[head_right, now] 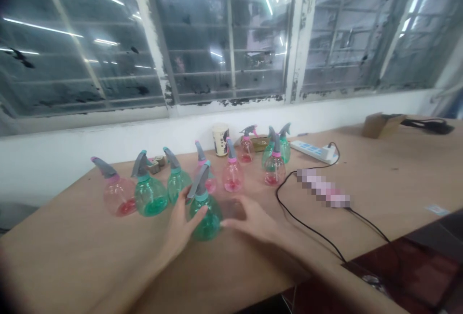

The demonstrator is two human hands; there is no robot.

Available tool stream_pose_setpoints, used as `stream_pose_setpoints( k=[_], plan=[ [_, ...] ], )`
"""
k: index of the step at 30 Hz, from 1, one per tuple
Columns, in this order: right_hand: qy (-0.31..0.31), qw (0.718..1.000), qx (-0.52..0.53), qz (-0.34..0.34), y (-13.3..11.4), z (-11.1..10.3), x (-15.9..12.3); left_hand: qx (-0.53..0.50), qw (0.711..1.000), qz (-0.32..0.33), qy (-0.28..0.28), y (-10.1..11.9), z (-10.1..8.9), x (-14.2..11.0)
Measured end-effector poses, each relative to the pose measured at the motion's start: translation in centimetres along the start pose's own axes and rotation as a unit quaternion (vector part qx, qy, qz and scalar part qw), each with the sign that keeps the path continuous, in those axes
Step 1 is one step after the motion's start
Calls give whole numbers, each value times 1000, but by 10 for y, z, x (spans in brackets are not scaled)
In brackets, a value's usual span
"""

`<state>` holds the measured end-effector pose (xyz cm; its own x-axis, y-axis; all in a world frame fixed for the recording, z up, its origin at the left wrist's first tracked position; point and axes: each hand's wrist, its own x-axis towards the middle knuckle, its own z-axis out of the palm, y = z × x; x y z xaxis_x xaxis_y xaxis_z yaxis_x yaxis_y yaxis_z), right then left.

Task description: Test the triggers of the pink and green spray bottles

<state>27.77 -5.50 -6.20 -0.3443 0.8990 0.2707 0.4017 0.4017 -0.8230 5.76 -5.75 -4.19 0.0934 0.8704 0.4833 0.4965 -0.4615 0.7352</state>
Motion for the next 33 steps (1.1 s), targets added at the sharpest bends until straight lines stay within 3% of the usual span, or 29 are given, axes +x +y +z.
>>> stream_pose_setpoints(
  k=[2, 4, 11, 18, 24, 29, 33],
  plan=[
    [-44, 998, 6, -47, -11, 13, -1, -8, 1000, 10, 8, 4, -3, 9],
    [-50, 995, -1, -88, -18, 25, 5, -22, 1000, 10, 7, 8, -6, 16],
    [-55, 998, -33, -5, -19, 48, 28, -54, 998, -15, -15, 17, -17, 35],
    [-59, 995, -49, -56, -18, 56, 35, -98, 994, -19, -38, 9, -20, 47],
    [-106, 973, -158, -132, 13, 30, 32, -14, 1000, -24, -5, 0, -18, 42],
    [-35, 977, -188, -98, 47, -4, 30, -8, 999, -28, -18, 8, -17, 43],
    [25, 986, -157, -53, 59, -10, 29, -33, 999, -13, -25, 11, -17, 44]
  ],
)
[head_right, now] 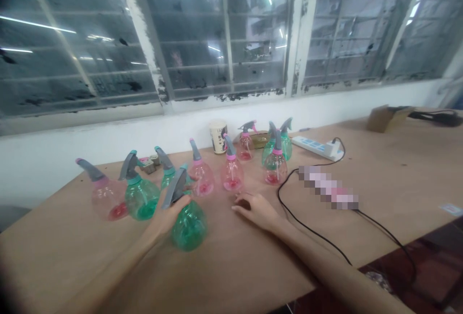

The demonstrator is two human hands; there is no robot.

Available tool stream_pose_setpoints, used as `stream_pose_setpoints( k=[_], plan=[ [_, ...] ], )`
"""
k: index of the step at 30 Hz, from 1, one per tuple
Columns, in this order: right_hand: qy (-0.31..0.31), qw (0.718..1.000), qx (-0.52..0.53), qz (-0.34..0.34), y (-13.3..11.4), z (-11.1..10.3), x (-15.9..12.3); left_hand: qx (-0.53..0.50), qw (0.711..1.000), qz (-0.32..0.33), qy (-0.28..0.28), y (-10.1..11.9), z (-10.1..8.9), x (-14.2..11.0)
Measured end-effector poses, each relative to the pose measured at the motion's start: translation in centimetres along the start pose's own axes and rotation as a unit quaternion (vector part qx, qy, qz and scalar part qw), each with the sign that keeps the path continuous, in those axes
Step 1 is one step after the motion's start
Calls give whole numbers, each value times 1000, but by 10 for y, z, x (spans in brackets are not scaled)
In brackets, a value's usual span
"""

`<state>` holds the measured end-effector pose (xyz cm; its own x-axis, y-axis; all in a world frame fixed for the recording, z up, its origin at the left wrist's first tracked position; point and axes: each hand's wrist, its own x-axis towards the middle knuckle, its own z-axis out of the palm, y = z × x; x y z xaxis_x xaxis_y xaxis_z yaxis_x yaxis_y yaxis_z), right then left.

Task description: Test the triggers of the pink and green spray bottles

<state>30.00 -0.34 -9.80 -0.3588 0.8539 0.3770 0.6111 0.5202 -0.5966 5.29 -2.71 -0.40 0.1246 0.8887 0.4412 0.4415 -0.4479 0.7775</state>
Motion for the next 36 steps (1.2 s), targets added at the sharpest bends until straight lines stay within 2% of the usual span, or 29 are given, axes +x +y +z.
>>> stream_pose_setpoints(
  k=[14, 18, 21, 24, 26, 29, 36],
  plan=[
    [122, 985, 93, 84, 8, -2, 1, 47, 999, 8, 19, 7, 2, 5],
    [150, 980, 90, 99, 17, 0, 4, 4, 1000, 13, -12, 4, 4, 8],
    [179, 974, 82, 108, 25, 3, 5, -5, 1000, -3, 2, 0, 6, 9],
    [205, 973, 31, 101, 28, 5, 6, -8, 1000, -11, 12, 0, 8, 8],
    [202, 975, -10, 88, 27, 7, 5, -5, 1000, -9, 20, 2, 8, 6],
    [173, 981, -20, 81, 25, 8, 4, 8, 999, -4, 32, 6, 8, 5],
    [88, 991, -67, 70, 27, 8, 2, 3, 1000, 10, 13, 5, 8, 6]
  ],
)
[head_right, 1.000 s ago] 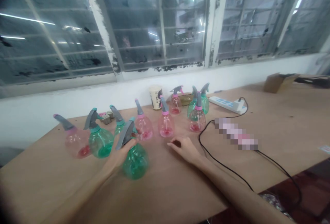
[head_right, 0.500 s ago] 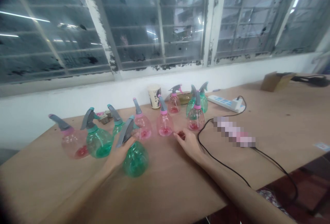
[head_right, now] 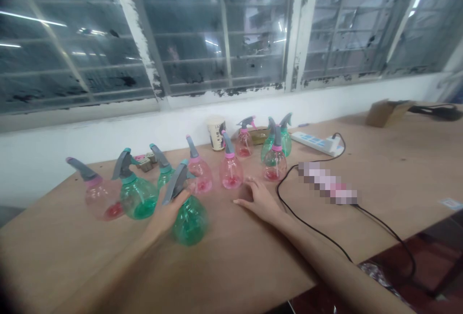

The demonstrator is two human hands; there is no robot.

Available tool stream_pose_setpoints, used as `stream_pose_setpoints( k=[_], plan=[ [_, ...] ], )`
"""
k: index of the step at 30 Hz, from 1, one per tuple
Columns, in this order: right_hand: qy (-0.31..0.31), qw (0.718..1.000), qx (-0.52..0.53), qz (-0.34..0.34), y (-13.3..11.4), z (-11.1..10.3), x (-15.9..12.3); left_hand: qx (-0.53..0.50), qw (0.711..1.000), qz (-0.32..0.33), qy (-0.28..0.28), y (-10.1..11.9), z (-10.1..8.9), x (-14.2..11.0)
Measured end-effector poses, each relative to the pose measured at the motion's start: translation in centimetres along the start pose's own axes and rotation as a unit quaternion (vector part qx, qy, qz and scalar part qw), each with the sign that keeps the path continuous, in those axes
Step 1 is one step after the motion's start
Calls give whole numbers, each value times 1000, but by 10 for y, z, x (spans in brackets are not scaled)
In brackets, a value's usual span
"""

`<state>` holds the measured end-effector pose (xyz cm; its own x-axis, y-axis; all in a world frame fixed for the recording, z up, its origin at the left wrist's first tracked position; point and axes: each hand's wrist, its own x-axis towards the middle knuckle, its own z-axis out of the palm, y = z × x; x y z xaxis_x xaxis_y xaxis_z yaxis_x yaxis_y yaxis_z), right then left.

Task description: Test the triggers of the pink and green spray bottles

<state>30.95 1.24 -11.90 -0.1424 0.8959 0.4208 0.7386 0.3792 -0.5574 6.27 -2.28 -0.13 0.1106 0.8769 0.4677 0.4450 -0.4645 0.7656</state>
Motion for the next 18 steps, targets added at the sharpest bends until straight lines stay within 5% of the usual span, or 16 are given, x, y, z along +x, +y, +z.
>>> stream_pose_setpoints(
  k=[18],
  plan=[
    [-6, 997, -73, -39, -3, -1, -2, 65, 997, 22, 18, 1, -7, -3]
  ],
)
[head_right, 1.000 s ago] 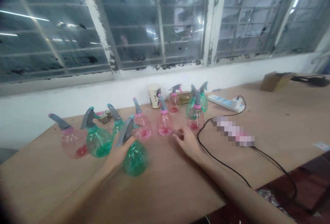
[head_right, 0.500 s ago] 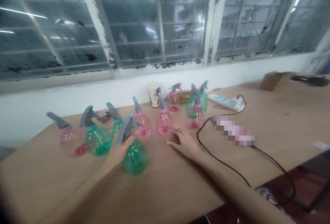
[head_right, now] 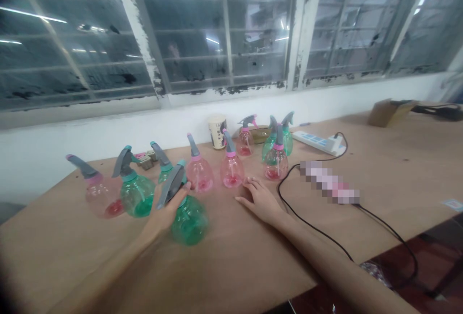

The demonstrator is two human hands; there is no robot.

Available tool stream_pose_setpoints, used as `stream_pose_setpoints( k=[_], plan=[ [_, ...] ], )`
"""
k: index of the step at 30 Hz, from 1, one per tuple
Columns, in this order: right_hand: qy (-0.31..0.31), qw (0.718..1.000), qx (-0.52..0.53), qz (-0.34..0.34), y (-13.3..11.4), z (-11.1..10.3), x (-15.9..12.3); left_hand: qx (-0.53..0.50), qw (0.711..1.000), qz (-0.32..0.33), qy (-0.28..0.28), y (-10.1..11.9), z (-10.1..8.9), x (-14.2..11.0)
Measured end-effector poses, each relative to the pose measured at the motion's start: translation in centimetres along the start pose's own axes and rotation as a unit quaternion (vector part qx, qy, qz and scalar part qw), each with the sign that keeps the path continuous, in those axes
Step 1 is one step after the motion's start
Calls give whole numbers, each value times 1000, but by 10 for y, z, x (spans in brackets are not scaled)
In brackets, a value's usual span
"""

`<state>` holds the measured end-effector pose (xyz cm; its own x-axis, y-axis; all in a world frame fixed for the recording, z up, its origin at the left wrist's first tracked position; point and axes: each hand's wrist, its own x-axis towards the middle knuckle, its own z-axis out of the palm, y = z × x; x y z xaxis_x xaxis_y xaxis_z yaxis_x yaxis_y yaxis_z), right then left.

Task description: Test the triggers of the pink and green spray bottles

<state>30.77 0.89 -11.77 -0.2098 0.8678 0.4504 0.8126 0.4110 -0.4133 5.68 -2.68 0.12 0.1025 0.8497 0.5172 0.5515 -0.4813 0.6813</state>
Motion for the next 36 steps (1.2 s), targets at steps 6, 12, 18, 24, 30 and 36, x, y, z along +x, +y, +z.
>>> stream_pose_setpoints(
  k=[6, 12, 18, 24, 30, 36],
  plan=[
    [-5, 1000, -3, -3, 0, 0, 1, -20, 999, -10, -46, 3, 0, 2],
    [5, 1000, 3, -9, 3, 2, 1, -55, 997, -17, -47, 4, 3, 4],
    [1, 1000, 5, -14, 3, 2, 1, -55, 996, -11, -64, 2, 3, 4],
    [0, 1000, 11, -9, 3, 2, 1, -60, 996, -5, -68, 1, 3, 4],
    [-9, 1000, 7, -7, 3, 1, 1, -68, 996, -1, -66, 1, 3, 4],
    [-3, 1000, 15, -6, 4, 2, 1, -71, 995, -11, -74, 6, 0, 5]
  ],
)
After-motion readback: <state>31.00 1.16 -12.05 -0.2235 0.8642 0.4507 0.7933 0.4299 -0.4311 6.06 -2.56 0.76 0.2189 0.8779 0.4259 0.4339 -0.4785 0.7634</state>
